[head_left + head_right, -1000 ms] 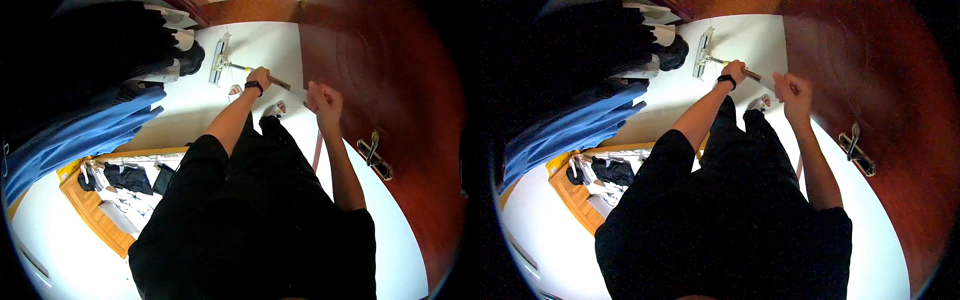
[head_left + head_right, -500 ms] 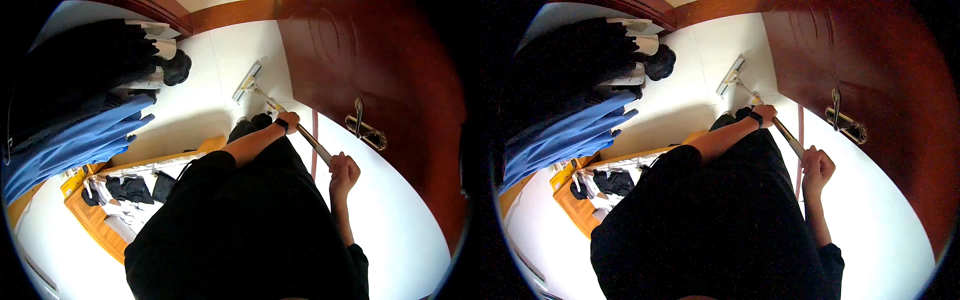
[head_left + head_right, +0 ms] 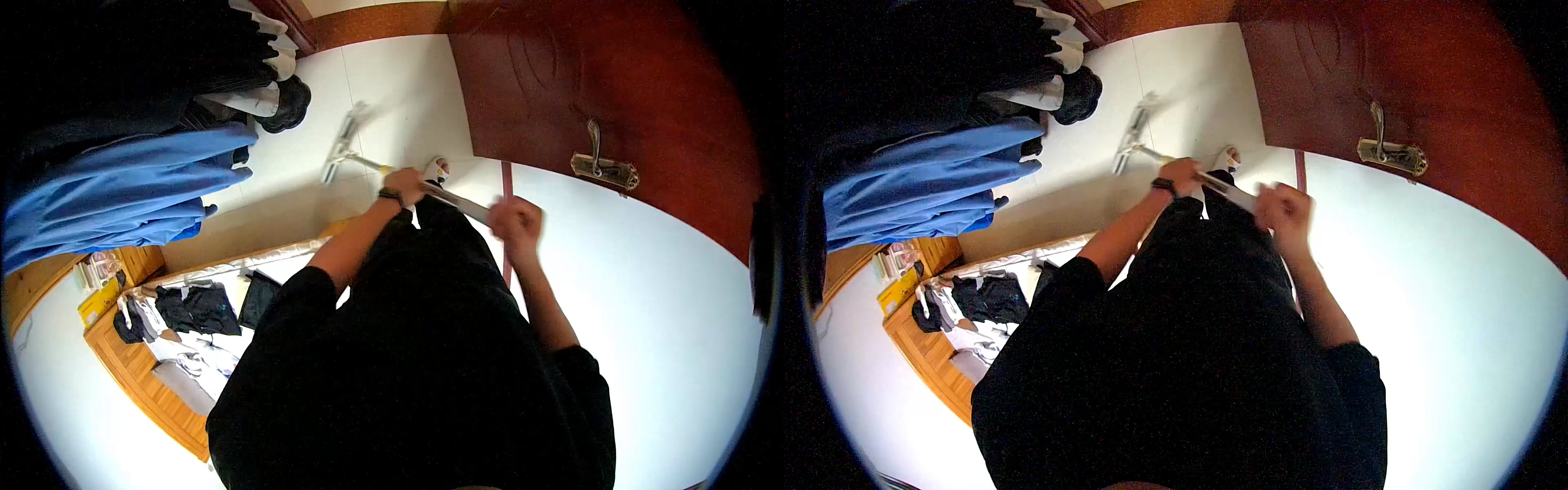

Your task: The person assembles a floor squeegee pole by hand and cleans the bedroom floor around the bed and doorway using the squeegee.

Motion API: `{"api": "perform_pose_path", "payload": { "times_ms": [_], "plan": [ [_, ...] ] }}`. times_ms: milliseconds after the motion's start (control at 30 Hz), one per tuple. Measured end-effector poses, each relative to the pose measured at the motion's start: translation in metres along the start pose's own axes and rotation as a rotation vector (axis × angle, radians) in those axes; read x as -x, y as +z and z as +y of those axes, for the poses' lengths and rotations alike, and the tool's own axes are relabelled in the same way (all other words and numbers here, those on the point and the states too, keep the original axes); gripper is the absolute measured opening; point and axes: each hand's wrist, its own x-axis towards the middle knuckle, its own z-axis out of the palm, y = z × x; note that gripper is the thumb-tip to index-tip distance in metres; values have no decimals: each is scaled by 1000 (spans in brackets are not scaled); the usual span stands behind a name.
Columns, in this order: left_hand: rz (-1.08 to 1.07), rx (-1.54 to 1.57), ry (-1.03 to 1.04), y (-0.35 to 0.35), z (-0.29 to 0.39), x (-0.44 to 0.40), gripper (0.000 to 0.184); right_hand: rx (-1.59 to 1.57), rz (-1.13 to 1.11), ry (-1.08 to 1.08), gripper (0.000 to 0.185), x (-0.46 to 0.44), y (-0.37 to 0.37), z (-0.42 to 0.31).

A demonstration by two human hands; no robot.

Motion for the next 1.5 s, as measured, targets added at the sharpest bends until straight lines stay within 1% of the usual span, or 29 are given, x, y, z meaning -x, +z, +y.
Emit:
{"api": "perform_pose_path", "payload": {
  "times_ms": [33, 67, 100, 133, 167, 200, 233, 300, 367, 400, 433, 500, 533, 567, 600, 667, 700, 733, 767, 833, 900, 967, 1067, 1100, 1167, 1233, 1300, 1367, 1500],
  "plan": [
    [-18, -50, -28, -6, -27, 14, 38, 70, -58, 54, 31, -6, 25, 7],
    [15, -6, -162, 2, -58, 25, 33, 128, -176, 57, 31, -13, 48, 12],
    [100, 8, -166, -9, -72, 47, 28, 127, -282, -19, 32, -22, 69, 28],
    [245, 27, -186, 27, -118, 50, 25, 250, -344, -15, 37, -29, 89, 39],
    [282, 65, -278, 37, -144, 58, 19, 389, -346, -75, 41, -34, 110, 55],
    [373, -8, -209, 41, -161, 67, 13, 360, -382, -165, 41, -38, 130, 53],
    [372, -11, -205, 46, -173, 75, 13, 301, -407, -163, 42, -40, 147, 58],
    [539, 188, -285, 57, -190, 85, 10, 245, -420, -158, 43, -45, 162, 65],
    [543, 286, -291, 64, -211, 70, 10, 230, -474, -42, 43, -53, 162, 66],
    [551, 386, -304, 68, -215, 64, 10, 240, -440, -68, 43, -56, 157, 59],
    [543, 385, -299, 60, -196, 60, 10, 240, -432, -65, 43, -56, 148, 60],
    [359, 21, -389, 28, -122, 46, 11, 280, -317, -137, 44, -56, 121, 63],
    [319, 51, -382, 29, -102, 35, 14, 338, -270, -139, 43, -55, 102, 61],
    [275, 77, -375, 33, -87, 20, 17, 210, -263, -44, 41, -52, 79, 50],
    [200, 62, -344, 38, -71, 5, 20, 147, -209, 83, 40, -40, 61, 27],
    [70, -12, -255, 42, -23, -14, 25, 296, -107, -61, 41, -21, 11, 33],
    [17, -70, -197, 43, 5, -22, 27, 155, -65, -46, 42, -7, -13, 35],
    [49, -47, -119, 67, 17, -39, 28, 131, 6, 70, 41, 11, -32, 28],
    [83, -25, -42, 91, 27, -53, 29, 129, 89, 72, 41, 29, -49, 29],
    [-20, -67, -33, 109, 72, -55, 29, 120, 189, 83, 42, 67, -82, 39],
    [21, -151, 141, 143, 101, -61, 28, 7, 362, 78, 42, 109, -110, 60],
    [-49, -216, 173, 176, 128, -61, 27, 45, 454, 79, 42, 155, -127, 71],
    [-285, -394, 314, 216, 165, -39, 27, -75, 604, 122, 43, 225, -145, 92],
    [-430, -429, 273, 220, 189, -30, 27, -118, 665, 143, 44, 244, -148, 91],
    [-490, -318, 332, 252, 209, -13, 28, -155, 732, 139, 44, 277, -157, 72],
    [-511, -415, 422, 275, 247, -3, 27, -109, 822, 157, 44, 297, -175, 54],
    [-555, -373, 443, 298, 273, 9, 27, -25, 831, 149, 43, 313, -190, 33],
    [-571, -324, 466, 276, 305, 35, 25, -47, 834, 134, 43, 321, -193, 10],
    [-607, -249, 568, 269, 318, 68, 24, 36, 829, 72, 44, 342, -179, -5]
  ]
}}
